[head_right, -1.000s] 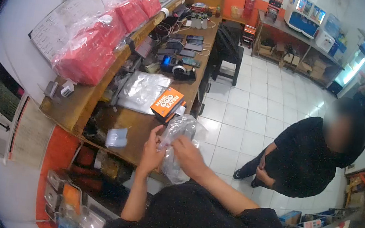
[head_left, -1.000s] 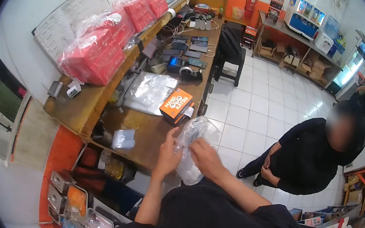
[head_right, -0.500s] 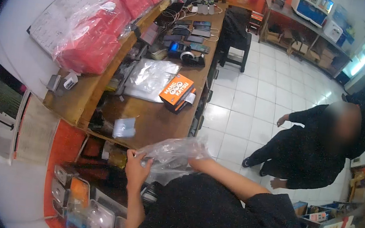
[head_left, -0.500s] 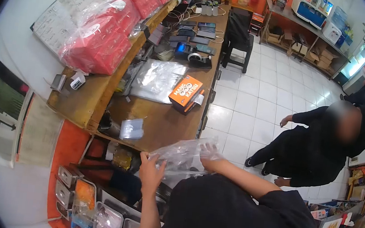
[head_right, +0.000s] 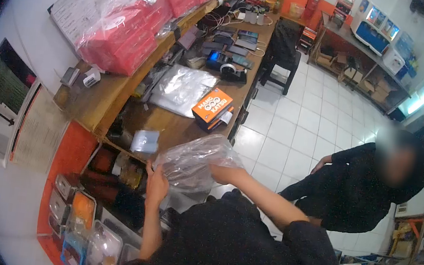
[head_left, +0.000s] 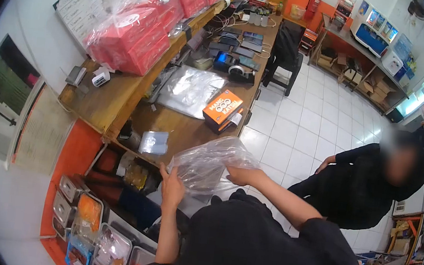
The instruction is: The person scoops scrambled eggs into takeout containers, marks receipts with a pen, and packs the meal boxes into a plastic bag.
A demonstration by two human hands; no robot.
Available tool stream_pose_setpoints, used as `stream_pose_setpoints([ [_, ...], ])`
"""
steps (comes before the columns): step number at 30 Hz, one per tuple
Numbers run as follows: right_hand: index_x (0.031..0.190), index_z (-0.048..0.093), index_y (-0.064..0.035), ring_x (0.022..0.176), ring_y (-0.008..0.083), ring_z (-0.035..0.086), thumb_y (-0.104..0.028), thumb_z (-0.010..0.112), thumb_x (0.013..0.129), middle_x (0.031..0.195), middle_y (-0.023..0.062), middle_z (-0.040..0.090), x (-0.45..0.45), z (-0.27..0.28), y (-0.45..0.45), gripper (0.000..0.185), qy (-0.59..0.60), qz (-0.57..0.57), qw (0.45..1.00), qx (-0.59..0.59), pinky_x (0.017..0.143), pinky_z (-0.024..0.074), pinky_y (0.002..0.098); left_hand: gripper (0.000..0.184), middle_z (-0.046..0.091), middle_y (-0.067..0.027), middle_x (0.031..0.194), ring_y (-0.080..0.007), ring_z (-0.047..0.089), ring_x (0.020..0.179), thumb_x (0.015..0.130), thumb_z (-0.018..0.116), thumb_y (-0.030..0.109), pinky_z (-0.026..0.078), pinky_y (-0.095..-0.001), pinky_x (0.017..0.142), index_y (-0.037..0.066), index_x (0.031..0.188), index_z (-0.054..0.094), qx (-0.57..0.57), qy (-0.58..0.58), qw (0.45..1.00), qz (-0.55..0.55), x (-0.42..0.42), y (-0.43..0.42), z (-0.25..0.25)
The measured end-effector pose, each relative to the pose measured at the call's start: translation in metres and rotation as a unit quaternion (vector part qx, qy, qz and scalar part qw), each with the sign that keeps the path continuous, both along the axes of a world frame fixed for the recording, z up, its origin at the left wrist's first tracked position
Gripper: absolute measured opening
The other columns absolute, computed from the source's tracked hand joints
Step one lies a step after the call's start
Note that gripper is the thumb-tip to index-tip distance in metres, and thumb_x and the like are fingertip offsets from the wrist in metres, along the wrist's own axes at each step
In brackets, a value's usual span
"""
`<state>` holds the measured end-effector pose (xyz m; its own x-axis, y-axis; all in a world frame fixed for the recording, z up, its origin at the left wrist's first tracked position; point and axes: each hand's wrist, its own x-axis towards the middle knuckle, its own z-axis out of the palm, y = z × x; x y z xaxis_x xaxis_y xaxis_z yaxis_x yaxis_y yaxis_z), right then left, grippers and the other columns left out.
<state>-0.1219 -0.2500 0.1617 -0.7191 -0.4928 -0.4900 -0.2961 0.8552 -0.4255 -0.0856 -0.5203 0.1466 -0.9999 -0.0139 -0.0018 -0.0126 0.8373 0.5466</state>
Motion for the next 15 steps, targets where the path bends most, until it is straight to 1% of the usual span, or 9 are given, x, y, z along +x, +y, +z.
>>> stream_pose_setpoints([
  [1, 0.148, 0.033, 0.0039, 0.132, 0.0392, 0.048, -0.026, 0.062, 0.096, 0.146, 0.0279, 0.045, 0.004, 0.003, -0.004, 0.067, 0.023, 0.080, 0.988, -0.132, 0.109, 0.0418, 0.0438, 0.069, 0.022, -0.0386, 0.151, -0.0560, 0.055, 0.113, 0.083, 0.055, -0.002, 0.048, -0.0519, 0.097, 0.017, 0.148, 0.043, 0.002, -0.002, 1.000, 0.024, 0.002, -0.004, -0.003],
  [2, 0.149, 0.033, 0.0030, 0.136, 0.0366, 0.046, -0.026, 0.060, 0.098, 0.147, 0.0263, 0.045, 0.006, 0.006, -0.006, 0.064, 0.045, 0.156, 0.951, -0.263, 0.109, 0.0418, 0.0421, 0.066, 0.024, -0.0384, 0.151, -0.0553, 0.054, 0.114, 0.083, 0.056, -0.001, 0.047, -0.0512, 0.099, 0.015, 0.146, 0.046, 0.008, -0.002, 0.999, 0.037, 0.003, -0.008, -0.013],
  [3, 0.147, 0.037, 0.0020, 0.124, 0.0336, 0.055, -0.030, 0.059, 0.099, 0.143, 0.0231, 0.051, 0.012, 0.033, -0.016, 0.062, -0.083, 0.167, 0.916, -0.355, 0.105, 0.0454, 0.0399, 0.064, 0.026, -0.0383, 0.150, -0.0547, 0.054, 0.116, 0.082, 0.056, 0.000, 0.046, -0.0506, 0.101, 0.014, 0.144, 0.049, 0.013, -0.004, 0.999, 0.051, 0.004, -0.013, -0.031],
  [4, 0.146, 0.040, 0.0010, 0.113, 0.0305, 0.064, -0.033, 0.058, 0.099, 0.138, 0.0199, 0.056, 0.012, 0.052, -0.021, 0.060, -0.209, 0.174, 0.857, -0.438, 0.101, 0.0489, 0.0376, 0.061, 0.028, -0.0382, 0.149, -0.0540, 0.053, 0.118, 0.082, 0.057, 0.001, 0.045, -0.0500, 0.103, 0.013, 0.141, 0.052, 0.018, -0.003, 0.998, 0.065, 0.003, -0.018, -0.050],
  [7, 0.143, 0.044, -0.0004, 0.111, 0.0227, 0.066, -0.028, 0.060, 0.099, 0.132, 0.0148, 0.061, -0.021, 0.067, 0.003, 0.055, -0.319, 0.110, 0.815, -0.470, 0.097, 0.0511, 0.0353, 0.058, 0.042, -0.0375, 0.141, -0.0503, 0.053, 0.121, 0.079, 0.061, 0.006, 0.043, -0.0480, 0.106, 0.012, 0.136, 0.057, 0.030, -0.066, 0.996, 0.052, 0.008, -0.046, -0.116],
  [9, 0.137, 0.051, -0.0022, 0.104, 0.0186, 0.068, -0.023, 0.063, 0.097, 0.119, 0.0115, 0.068, -0.064, 0.033, 0.036, 0.046, -0.275, -0.062, 0.839, -0.465, 0.089, 0.0543, 0.0323, 0.056, 0.050, -0.0354, 0.134, -0.0482, 0.054, 0.120, 0.078, 0.063, 0.009, 0.043, -0.0478, 0.105, 0.011, 0.133, 0.059, 0.097, -0.163, 0.979, 0.071, 0.015, -0.056, -0.138],
  [11, 0.123, 0.060, -0.0040, 0.094, 0.0164, 0.069, -0.018, 0.066, 0.093, 0.104, 0.0078, 0.071, -0.107, -0.018, 0.067, 0.034, -0.218, -0.270, 0.822, -0.452, 0.076, 0.0558, 0.0295, 0.055, 0.056, -0.0329, 0.130, -0.0457, 0.055, 0.120, 0.077, 0.065, 0.011, 0.044, -0.0469, 0.104, 0.011, 0.132, 0.061, 0.139, -0.191, 0.968, 0.087, 0.022, -0.065, -0.141],
  [13, 0.121, 0.059, -0.0045, 0.098, 0.0204, 0.069, -0.016, 0.061, 0.094, 0.108, 0.0091, 0.069, -0.150, -0.094, 0.095, 0.029, -0.159, -0.482, 0.753, -0.419, 0.082, 0.0540, 0.0328, 0.055, 0.059, -0.0300, 0.128, -0.0428, 0.056, 0.120, 0.076, 0.067, 0.012, 0.045, -0.0454, 0.102, 0.011, 0.131, 0.062, 0.158, -0.152, 0.970, 0.102, 0.034, -0.060, -0.135],
  [15, 0.118, 0.059, -0.0034, 0.094, 0.0211, 0.067, -0.014, 0.066, 0.088, 0.106, 0.0081, 0.069, -0.182, -0.142, 0.110, 0.032, -0.114, -0.567, 0.694, -0.428, 0.080, 0.0538, 0.0333, 0.056, 0.060, -0.0279, 0.128, -0.0390, 0.057, 0.120, 0.077, 0.067, 0.011, 0.046, -0.0434, 0.101, 0.012, 0.132, 0.061, 0.214, -0.185, 0.948, 0.149, 0.040, -0.059, -0.130],
])
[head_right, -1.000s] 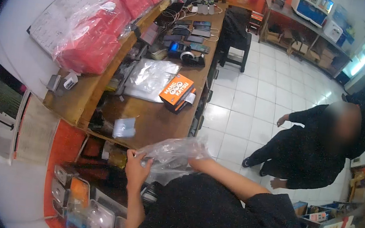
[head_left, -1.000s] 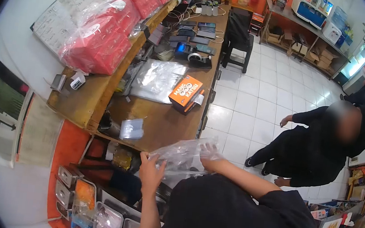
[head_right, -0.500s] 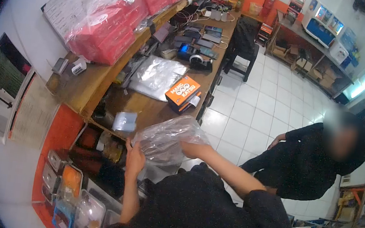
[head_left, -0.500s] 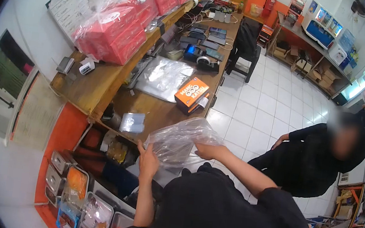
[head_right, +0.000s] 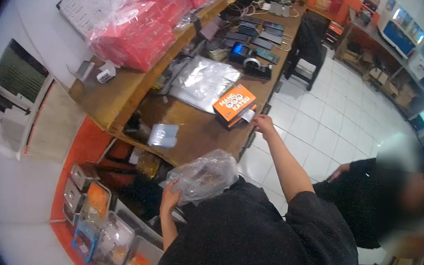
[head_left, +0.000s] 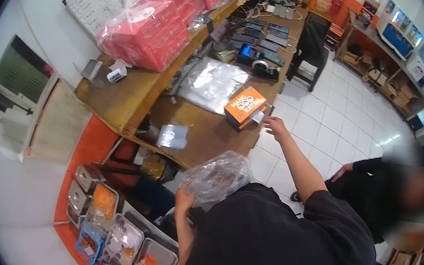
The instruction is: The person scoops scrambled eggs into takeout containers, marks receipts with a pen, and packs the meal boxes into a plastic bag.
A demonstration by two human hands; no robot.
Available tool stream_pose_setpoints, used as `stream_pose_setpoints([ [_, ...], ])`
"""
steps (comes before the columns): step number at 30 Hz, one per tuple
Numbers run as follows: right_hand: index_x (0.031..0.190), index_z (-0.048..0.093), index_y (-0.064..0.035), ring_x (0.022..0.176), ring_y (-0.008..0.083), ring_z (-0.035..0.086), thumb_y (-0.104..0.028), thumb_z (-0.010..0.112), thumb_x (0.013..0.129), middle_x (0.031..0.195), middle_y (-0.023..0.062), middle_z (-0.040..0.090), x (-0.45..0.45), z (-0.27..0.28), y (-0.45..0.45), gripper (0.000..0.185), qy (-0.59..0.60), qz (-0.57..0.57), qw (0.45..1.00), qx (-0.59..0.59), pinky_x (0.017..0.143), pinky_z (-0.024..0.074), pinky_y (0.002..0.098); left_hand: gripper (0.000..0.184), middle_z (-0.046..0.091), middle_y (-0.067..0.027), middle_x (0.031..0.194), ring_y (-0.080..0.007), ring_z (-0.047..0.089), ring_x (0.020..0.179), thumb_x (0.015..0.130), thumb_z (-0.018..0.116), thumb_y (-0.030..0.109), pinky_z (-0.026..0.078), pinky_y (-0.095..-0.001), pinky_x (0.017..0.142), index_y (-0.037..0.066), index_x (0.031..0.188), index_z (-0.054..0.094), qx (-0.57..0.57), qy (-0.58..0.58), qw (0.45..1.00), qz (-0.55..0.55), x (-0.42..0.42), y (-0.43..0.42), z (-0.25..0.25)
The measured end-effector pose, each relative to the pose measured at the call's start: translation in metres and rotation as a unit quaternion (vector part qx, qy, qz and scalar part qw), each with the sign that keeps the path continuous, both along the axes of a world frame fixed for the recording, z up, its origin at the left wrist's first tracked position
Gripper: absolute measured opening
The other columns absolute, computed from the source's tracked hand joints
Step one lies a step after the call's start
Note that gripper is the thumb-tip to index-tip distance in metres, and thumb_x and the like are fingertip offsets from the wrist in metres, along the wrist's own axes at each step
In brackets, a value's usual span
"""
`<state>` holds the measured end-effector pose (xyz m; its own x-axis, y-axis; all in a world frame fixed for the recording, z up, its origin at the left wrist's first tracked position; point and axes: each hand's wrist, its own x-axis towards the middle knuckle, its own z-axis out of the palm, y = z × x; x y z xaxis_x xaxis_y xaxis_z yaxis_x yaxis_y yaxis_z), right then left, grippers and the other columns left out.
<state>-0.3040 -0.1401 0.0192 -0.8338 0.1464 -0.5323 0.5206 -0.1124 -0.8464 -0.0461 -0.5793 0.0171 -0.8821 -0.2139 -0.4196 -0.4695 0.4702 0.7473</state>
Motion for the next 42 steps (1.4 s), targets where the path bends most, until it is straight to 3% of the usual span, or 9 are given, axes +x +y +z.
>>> stream_pose_setpoints([
  [5, 0.109, 0.062, 0.0012, 0.082, 0.0184, 0.065, -0.008, 0.076, 0.075, 0.095, 0.0108, 0.068, -0.058, -0.117, -0.003, 0.038, 0.078, -0.094, 0.966, 0.228, 0.068, 0.0527, 0.0316, 0.058, 0.057, -0.0255, 0.131, -0.0340, 0.057, 0.122, 0.080, 0.066, 0.010, 0.046, -0.0398, 0.101, 0.014, 0.138, 0.058, 0.031, 0.009, 0.998, 0.055, -0.014, 0.030, 0.081],
  [10, 0.086, 0.067, -0.0012, 0.056, 0.0131, 0.059, -0.011, 0.080, 0.072, 0.073, 0.0065, 0.067, -0.069, -0.128, -0.006, 0.021, 0.056, -0.121, 0.985, 0.112, 0.046, 0.0435, 0.0275, 0.061, 0.052, -0.0232, 0.139, -0.0358, 0.053, 0.127, 0.081, 0.066, 0.010, 0.044, -0.0395, 0.104, 0.014, 0.141, 0.054, -0.018, 0.040, 0.999, 0.021, -0.029, 0.030, 0.057],
  [16, 0.091, 0.065, 0.0008, 0.069, 0.0159, 0.064, -0.010, 0.085, 0.069, 0.081, 0.0083, 0.069, -0.081, -0.132, -0.001, 0.032, 0.053, -0.153, 0.962, 0.221, 0.061, 0.0507, 0.0303, 0.065, 0.053, -0.0230, 0.139, -0.0408, 0.048, 0.130, 0.080, 0.066, 0.010, 0.038, -0.0422, 0.110, 0.015, 0.143, 0.052, -0.057, 0.049, 0.997, -0.032, -0.058, 0.044, 0.065],
  [22, 0.086, 0.071, -0.0023, 0.085, 0.0235, 0.070, -0.026, 0.080, 0.075, 0.094, 0.0188, 0.072, -0.089, -0.114, 0.014, 0.027, -0.025, 0.050, 0.983, 0.177, 0.077, 0.0555, 0.0361, 0.064, 0.054, -0.0212, 0.140, -0.0426, 0.047, 0.130, 0.081, 0.065, 0.009, 0.035, -0.0436, 0.112, 0.014, 0.143, 0.051, -0.065, 0.039, 0.995, -0.070, -0.086, 0.060, 0.087],
  [28, 0.090, 0.074, -0.0069, 0.093, 0.0290, 0.071, -0.007, 0.067, 0.068, 0.096, 0.0179, 0.073, -0.046, -0.005, 0.033, 0.023, 0.073, 0.177, 0.917, 0.351, 0.083, 0.0543, 0.0371, 0.065, 0.055, -0.0224, 0.138, -0.0425, 0.047, 0.130, 0.081, 0.066, 0.009, 0.036, -0.0437, 0.111, 0.013, 0.144, 0.050, -0.083, 0.071, 0.989, -0.097, -0.106, 0.062, 0.094],
  [34, 0.104, 0.072, -0.0011, 0.087, 0.0156, 0.065, 0.001, 0.060, 0.080, 0.093, 0.0073, 0.071, -0.052, 0.131, 0.017, 0.027, 0.203, 0.309, 0.917, 0.149, 0.078, 0.0515, 0.0314, 0.066, 0.054, -0.0240, 0.138, -0.0435, 0.045, 0.131, 0.081, 0.064, 0.008, 0.036, -0.0439, 0.112, 0.014, 0.145, 0.049, -0.104, 0.072, 0.988, -0.092, -0.101, 0.058, 0.104],
  [37, 0.105, 0.071, -0.0010, 0.092, 0.0144, 0.064, 0.000, 0.061, 0.083, 0.098, 0.0090, 0.071, -0.086, 0.148, -0.039, 0.025, 0.309, 0.203, 0.929, 0.015, 0.082, 0.0506, 0.0297, 0.066, 0.053, -0.0239, 0.139, -0.0444, 0.044, 0.132, 0.082, 0.063, 0.008, 0.035, -0.0440, 0.113, 0.015, 0.146, 0.048, -0.078, 0.040, 0.994, -0.060, -0.095, 0.058, 0.110],
  [40, 0.107, 0.071, -0.0031, 0.099, 0.0197, 0.065, -0.001, 0.062, 0.082, 0.102, 0.0124, 0.070, -0.124, 0.105, -0.059, 0.027, 0.219, 0.268, 0.934, 0.092, 0.090, 0.0499, 0.0318, 0.067, 0.053, -0.0240, 0.140, -0.0452, 0.042, 0.133, 0.082, 0.063, 0.007, 0.034, -0.0442, 0.114, 0.015, 0.146, 0.047, -0.102, 0.021, 0.992, -0.072, -0.090, 0.058, 0.119],
  [42, 0.107, 0.071, -0.0048, 0.110, 0.0256, 0.062, -0.002, 0.063, 0.081, 0.108, 0.0157, 0.068, -0.136, 0.046, -0.050, 0.027, 0.270, 0.376, 0.814, 0.351, 0.095, 0.0486, 0.0357, 0.067, 0.053, -0.0240, 0.140, -0.0456, 0.042, 0.134, 0.082, 0.062, 0.007, 0.033, -0.0441, 0.114, 0.015, 0.147, 0.046, -0.103, 0.021, 0.993, -0.053, -0.085, 0.056, 0.123],
])
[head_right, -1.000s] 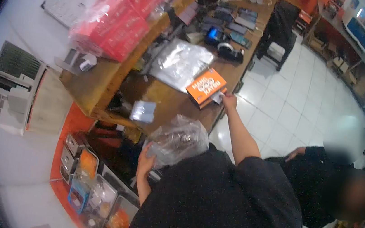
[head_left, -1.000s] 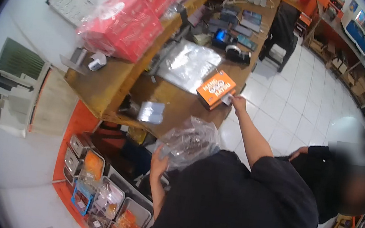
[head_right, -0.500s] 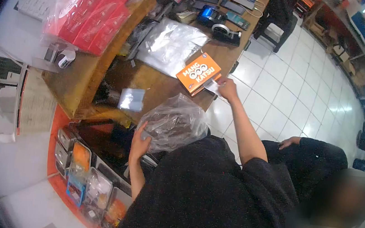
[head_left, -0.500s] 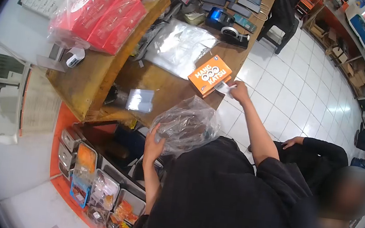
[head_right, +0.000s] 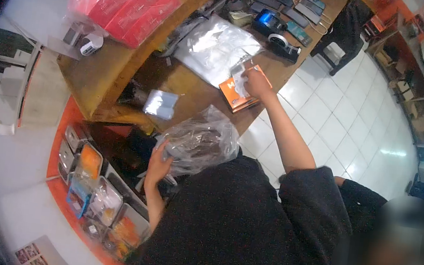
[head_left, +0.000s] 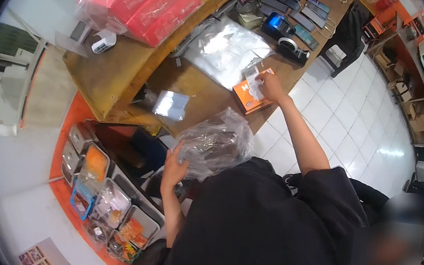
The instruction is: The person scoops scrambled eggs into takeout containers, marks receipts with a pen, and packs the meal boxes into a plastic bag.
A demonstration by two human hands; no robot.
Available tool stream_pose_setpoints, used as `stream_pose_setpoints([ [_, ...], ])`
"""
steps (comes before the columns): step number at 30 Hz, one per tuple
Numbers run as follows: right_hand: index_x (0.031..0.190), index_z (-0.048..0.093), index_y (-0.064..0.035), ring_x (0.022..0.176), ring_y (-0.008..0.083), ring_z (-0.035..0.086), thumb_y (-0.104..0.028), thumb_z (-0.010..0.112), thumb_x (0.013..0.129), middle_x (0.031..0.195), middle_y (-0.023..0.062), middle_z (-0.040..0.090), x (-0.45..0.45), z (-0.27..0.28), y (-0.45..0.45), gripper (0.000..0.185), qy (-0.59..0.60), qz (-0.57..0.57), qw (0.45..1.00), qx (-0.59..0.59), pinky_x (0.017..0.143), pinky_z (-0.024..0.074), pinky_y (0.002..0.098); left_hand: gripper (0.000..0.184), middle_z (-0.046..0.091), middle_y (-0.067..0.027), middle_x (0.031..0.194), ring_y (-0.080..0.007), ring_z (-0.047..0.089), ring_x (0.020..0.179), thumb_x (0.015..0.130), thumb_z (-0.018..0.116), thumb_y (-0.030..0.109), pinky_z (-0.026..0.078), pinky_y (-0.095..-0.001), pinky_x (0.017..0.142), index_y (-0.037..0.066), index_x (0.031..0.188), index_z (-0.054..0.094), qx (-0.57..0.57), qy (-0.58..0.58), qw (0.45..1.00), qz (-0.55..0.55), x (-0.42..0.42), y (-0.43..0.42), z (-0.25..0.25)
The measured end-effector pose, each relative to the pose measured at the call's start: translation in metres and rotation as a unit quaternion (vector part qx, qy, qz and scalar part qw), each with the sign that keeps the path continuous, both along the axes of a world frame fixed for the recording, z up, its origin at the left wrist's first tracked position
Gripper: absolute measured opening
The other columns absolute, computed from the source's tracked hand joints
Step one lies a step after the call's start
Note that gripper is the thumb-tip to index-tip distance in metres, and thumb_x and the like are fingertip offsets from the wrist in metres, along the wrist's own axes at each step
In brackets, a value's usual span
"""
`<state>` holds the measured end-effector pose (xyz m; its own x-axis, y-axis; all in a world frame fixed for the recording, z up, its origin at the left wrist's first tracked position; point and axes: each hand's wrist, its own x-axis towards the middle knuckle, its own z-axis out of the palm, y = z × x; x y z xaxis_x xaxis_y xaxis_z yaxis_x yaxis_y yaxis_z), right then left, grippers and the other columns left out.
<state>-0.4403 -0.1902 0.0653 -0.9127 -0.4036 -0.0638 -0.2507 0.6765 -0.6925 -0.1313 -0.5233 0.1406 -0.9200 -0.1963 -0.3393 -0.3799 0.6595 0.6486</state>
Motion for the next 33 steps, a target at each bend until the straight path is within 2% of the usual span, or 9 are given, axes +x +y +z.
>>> stream_pose_setpoints([
  [1, 0.107, 0.071, -0.0056, 0.115, 0.0285, 0.061, -0.003, 0.063, 0.081, 0.112, 0.0173, 0.067, -0.002, -0.005, 0.004, 0.028, 0.069, 0.046, 0.987, 0.135, 0.097, 0.0479, 0.0376, 0.067, 0.053, -0.0240, 0.140, -0.0458, 0.042, 0.134, 0.082, 0.062, 0.007, 0.033, -0.0440, 0.114, 0.015, 0.147, 0.046, 0.003, 0.002, 1.000, 0.012, 0.001, 0.000, -0.001],
  [4, 0.110, 0.071, -0.0102, 0.128, 0.0368, 0.049, -0.002, 0.063, 0.079, 0.125, 0.0205, 0.060, 0.007, 0.000, 0.012, 0.033, 0.179, 0.075, 0.961, 0.196, 0.105, 0.0424, 0.0448, 0.066, 0.053, -0.0253, 0.138, -0.0455, 0.041, 0.134, 0.083, 0.060, 0.006, 0.033, -0.0435, 0.114, 0.013, 0.147, 0.046, 0.014, 0.031, 0.999, 0.008, 0.006, -0.005, -0.007],
  [8, 0.111, 0.068, -0.0047, 0.138, 0.0357, 0.039, -0.020, 0.073, 0.078, 0.140, 0.0213, 0.048, -0.018, 0.011, 0.018, 0.037, 0.142, 0.276, 0.924, 0.223, 0.109, 0.0375, 0.0496, 0.067, 0.048, -0.0275, 0.142, -0.0437, 0.042, 0.135, 0.083, 0.060, 0.006, 0.034, -0.0428, 0.114, 0.010, 0.148, 0.044, 0.028, -0.003, 0.999, 0.030, 0.003, -0.004, -0.004],
  [13, 0.114, 0.061, 0.0038, 0.136, 0.0348, 0.041, -0.047, 0.083, 0.066, 0.142, 0.0235, 0.044, -0.028, 0.015, 0.009, 0.073, 0.206, 0.396, 0.849, 0.283, 0.111, 0.0364, 0.0482, 0.067, 0.045, -0.0266, 0.145, -0.0419, 0.042, 0.136, 0.082, 0.061, 0.006, 0.034, -0.0421, 0.114, 0.010, 0.147, 0.044, 0.032, 0.036, 0.999, -0.005, -0.010, -0.004, 0.000],
  [16, 0.123, 0.057, 0.0034, 0.134, 0.0379, 0.041, -0.047, 0.084, 0.062, 0.140, 0.0244, 0.045, -0.028, 0.018, -0.007, 0.083, 0.167, 0.428, 0.820, 0.342, 0.112, 0.0360, 0.0467, 0.070, 0.044, -0.0265, 0.146, -0.0409, 0.041, 0.138, 0.082, 0.063, 0.007, 0.033, -0.0416, 0.115, 0.009, 0.148, 0.043, 0.069, 0.036, 0.997, -0.021, -0.025, 0.001, 0.007],
  [21, 0.115, 0.055, -0.0035, 0.117, 0.0374, 0.051, -0.037, 0.083, 0.057, 0.129, 0.0231, 0.049, -0.032, 0.034, 0.007, 0.073, 0.101, 0.269, 0.929, 0.233, 0.101, 0.0417, 0.0471, 0.078, 0.045, -0.0268, 0.146, -0.0397, 0.040, 0.139, 0.080, 0.067, 0.010, 0.032, -0.0413, 0.115, 0.004, 0.151, 0.035, 0.066, 0.083, 0.993, -0.049, -0.048, 0.012, 0.008],
  [28, 0.102, 0.041, -0.0074, 0.108, 0.0281, 0.050, -0.025, 0.087, 0.056, 0.117, 0.0157, 0.051, 0.068, 0.188, -0.015, 0.067, 0.103, 0.132, 0.982, -0.085, 0.097, 0.0399, 0.0392, 0.082, 0.046, -0.0276, 0.144, -0.0403, 0.045, 0.135, 0.078, 0.071, 0.011, 0.034, -0.0416, 0.113, 0.001, 0.151, 0.033, 0.125, 0.068, 0.986, -0.084, -0.077, 0.023, -0.015],
  [31, 0.108, 0.040, -0.0057, 0.110, 0.0286, 0.048, -0.025, 0.088, 0.056, 0.120, 0.0155, 0.049, 0.125, 0.161, -0.057, 0.073, -0.030, 0.210, 0.956, -0.202, 0.098, 0.0401, 0.0375, 0.086, 0.047, -0.0269, 0.143, -0.0400, 0.046, 0.133, 0.076, 0.072, 0.009, 0.035, -0.0420, 0.112, 0.003, 0.152, 0.030, 0.136, 0.130, 0.962, -0.199, -0.075, 0.003, -0.034],
  [33, 0.113, 0.041, -0.0039, 0.112, 0.0343, 0.048, -0.028, 0.087, 0.058, 0.120, 0.0173, 0.049, 0.149, 0.099, -0.073, 0.075, -0.044, 0.269, 0.942, -0.198, 0.098, 0.0405, 0.0400, 0.095, 0.041, -0.0259, 0.150, -0.0384, 0.039, 0.140, 0.074, 0.070, 0.006, 0.031, -0.0406, 0.116, 0.006, 0.156, 0.021, 0.146, -0.020, 0.971, -0.191, -0.077, 0.003, 0.007],
])
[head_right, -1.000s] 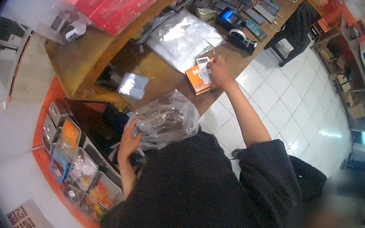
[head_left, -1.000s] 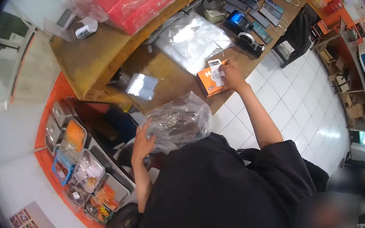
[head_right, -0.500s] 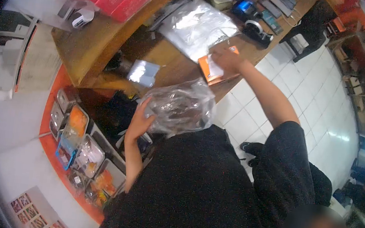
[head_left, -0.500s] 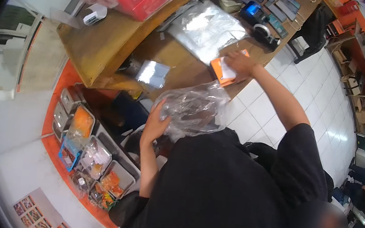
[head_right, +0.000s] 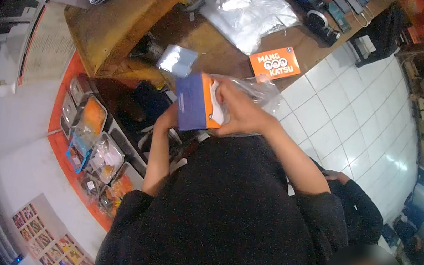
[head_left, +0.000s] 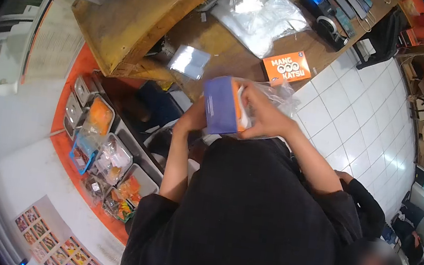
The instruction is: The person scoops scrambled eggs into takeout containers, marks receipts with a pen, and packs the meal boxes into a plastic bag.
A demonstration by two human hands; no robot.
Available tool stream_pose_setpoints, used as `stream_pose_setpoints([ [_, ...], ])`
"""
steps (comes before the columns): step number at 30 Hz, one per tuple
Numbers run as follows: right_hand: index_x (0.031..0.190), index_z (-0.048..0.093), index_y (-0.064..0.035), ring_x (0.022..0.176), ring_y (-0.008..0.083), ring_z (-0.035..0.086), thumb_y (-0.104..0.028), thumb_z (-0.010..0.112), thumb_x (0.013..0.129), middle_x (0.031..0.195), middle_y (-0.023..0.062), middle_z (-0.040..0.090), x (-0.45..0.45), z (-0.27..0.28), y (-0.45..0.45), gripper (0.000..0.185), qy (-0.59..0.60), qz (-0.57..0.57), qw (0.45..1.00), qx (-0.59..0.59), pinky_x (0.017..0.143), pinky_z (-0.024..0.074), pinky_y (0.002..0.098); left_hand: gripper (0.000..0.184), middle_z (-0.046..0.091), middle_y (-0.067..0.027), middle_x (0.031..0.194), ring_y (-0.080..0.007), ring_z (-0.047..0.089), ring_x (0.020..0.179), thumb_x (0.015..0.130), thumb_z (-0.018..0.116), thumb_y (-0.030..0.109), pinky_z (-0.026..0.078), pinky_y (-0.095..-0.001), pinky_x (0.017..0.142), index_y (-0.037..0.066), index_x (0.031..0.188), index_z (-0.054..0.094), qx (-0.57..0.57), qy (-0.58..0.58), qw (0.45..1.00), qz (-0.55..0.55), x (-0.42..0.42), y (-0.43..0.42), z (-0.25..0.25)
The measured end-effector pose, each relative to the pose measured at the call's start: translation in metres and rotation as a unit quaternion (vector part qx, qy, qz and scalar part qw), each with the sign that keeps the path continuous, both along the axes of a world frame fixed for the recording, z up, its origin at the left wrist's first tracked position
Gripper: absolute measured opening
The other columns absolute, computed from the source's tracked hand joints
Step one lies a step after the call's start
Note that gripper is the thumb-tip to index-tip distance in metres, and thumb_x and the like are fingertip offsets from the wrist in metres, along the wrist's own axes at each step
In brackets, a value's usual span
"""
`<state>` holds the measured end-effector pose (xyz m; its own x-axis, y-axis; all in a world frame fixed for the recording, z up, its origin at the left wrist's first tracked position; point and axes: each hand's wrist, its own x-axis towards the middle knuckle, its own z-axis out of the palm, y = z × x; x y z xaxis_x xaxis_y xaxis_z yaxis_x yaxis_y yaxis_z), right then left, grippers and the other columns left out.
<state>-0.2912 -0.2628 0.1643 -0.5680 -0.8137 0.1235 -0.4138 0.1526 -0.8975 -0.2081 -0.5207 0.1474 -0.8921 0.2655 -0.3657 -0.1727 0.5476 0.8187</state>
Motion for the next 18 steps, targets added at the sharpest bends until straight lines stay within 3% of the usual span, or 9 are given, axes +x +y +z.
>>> stream_pose_setpoints([
  [1, 0.115, 0.042, -0.0032, 0.114, 0.0368, 0.048, -0.029, 0.087, 0.059, 0.120, 0.0182, 0.049, 0.005, -0.029, -0.002, 0.076, -0.006, 0.026, 0.999, 0.046, 0.099, 0.0402, 0.0414, 0.100, 0.037, -0.0254, 0.153, -0.0376, 0.035, 0.143, 0.073, 0.069, 0.004, 0.030, -0.0399, 0.117, 0.008, 0.158, 0.017, -0.018, -0.071, 0.997, -0.007, -0.001, 0.000, 0.021],
  [3, 0.117, 0.045, -0.0023, 0.118, 0.0408, 0.047, -0.032, 0.087, 0.059, 0.121, 0.0202, 0.050, 0.016, -0.095, -0.002, 0.078, 0.025, 0.040, 0.987, 0.153, 0.100, 0.0397, 0.0452, 0.105, 0.030, -0.0249, 0.158, -0.0360, 0.028, 0.148, 0.072, 0.067, 0.001, 0.025, -0.0382, 0.120, 0.008, 0.159, 0.010, -0.039, 0.024, 0.999, 0.027, 0.027, -0.020, -0.020],
  [5, 0.119, 0.048, -0.0019, 0.121, 0.0436, 0.046, -0.034, 0.087, 0.058, 0.122, 0.0224, 0.050, 0.023, -0.153, 0.010, 0.080, 0.094, 0.016, 0.957, 0.273, 0.101, 0.0389, 0.0500, 0.108, 0.021, -0.0240, 0.162, -0.0353, 0.020, 0.151, 0.071, 0.064, -0.002, 0.021, -0.0363, 0.122, 0.009, 0.160, 0.003, -0.048, 0.014, 0.999, 0.016, 0.036, -0.015, -0.041],
  [8, 0.119, 0.053, -0.0025, 0.122, 0.0399, 0.046, -0.034, 0.087, 0.055, 0.124, 0.0219, 0.051, 0.024, -0.121, -0.001, 0.079, 0.228, 0.036, 0.925, 0.302, 0.102, 0.0388, 0.0522, 0.106, 0.021, -0.0234, 0.162, -0.0352, 0.021, 0.150, 0.072, 0.062, -0.003, 0.021, -0.0368, 0.122, 0.006, 0.159, 0.003, -0.055, -0.028, 0.997, 0.044, 0.040, 0.014, -0.051],
  [11, 0.123, 0.056, -0.0031, 0.128, 0.0392, 0.044, -0.033, 0.085, 0.062, 0.131, 0.0214, 0.050, 0.028, -0.119, -0.038, 0.073, 0.332, 0.072, 0.897, 0.283, 0.105, 0.0370, 0.0550, 0.100, 0.021, -0.0219, 0.162, -0.0342, 0.023, 0.150, 0.073, 0.060, -0.004, 0.022, -0.0368, 0.122, 0.004, 0.158, 0.009, -0.079, -0.052, 0.993, 0.071, 0.036, 0.012, -0.017],
  [12, 0.126, 0.055, -0.0053, 0.131, 0.0368, 0.042, -0.032, 0.078, 0.073, 0.134, 0.0188, 0.050, 0.028, -0.126, -0.052, 0.063, 0.338, 0.092, 0.883, 0.311, 0.107, 0.0362, 0.0529, 0.097, 0.022, -0.0217, 0.162, -0.0341, 0.024, 0.149, 0.073, 0.059, -0.004, 0.022, -0.0368, 0.121, 0.003, 0.158, 0.013, -0.082, -0.015, 0.993, 0.080, 0.035, 0.005, 0.003],
  [14, 0.125, 0.054, -0.0050, 0.129, 0.0362, 0.043, -0.032, 0.083, 0.063, 0.137, 0.0201, 0.048, 0.032, -0.171, -0.066, 0.074, 0.356, 0.055, 0.883, 0.301, 0.107, 0.0373, 0.0519, 0.090, 0.022, -0.0214, 0.162, -0.0341, 0.027, 0.149, 0.074, 0.058, -0.004, 0.023, -0.0369, 0.121, 0.002, 0.156, 0.021, -0.091, 0.057, 0.989, 0.097, 0.043, -0.011, 0.039],
  [15, 0.125, 0.053, -0.0049, 0.128, 0.0358, 0.044, -0.033, 0.085, 0.059, 0.139, 0.0207, 0.048, 0.032, -0.167, -0.075, 0.079, 0.365, 0.035, 0.882, 0.295, 0.107, 0.0378, 0.0514, 0.086, 0.024, -0.0218, 0.161, -0.0348, 0.028, 0.148, 0.075, 0.057, -0.004, 0.025, -0.0373, 0.120, 0.001, 0.154, 0.026, -0.088, 0.065, 0.989, 0.097, 0.045, -0.013, 0.038],
  [18, 0.129, 0.053, -0.0046, 0.134, 0.0364, 0.042, -0.031, 0.082, 0.072, 0.142, 0.0213, 0.048, 0.030, -0.140, -0.069, 0.069, 0.348, 0.088, 0.862, 0.359, 0.106, 0.0394, 0.0488, 0.074, 0.029, -0.0231, 0.158, -0.0369, 0.031, 0.146, 0.076, 0.055, -0.004, 0.029, -0.0385, 0.118, -0.002, 0.148, 0.038, -0.101, 0.066, 0.985, 0.125, 0.051, -0.014, 0.037],
])
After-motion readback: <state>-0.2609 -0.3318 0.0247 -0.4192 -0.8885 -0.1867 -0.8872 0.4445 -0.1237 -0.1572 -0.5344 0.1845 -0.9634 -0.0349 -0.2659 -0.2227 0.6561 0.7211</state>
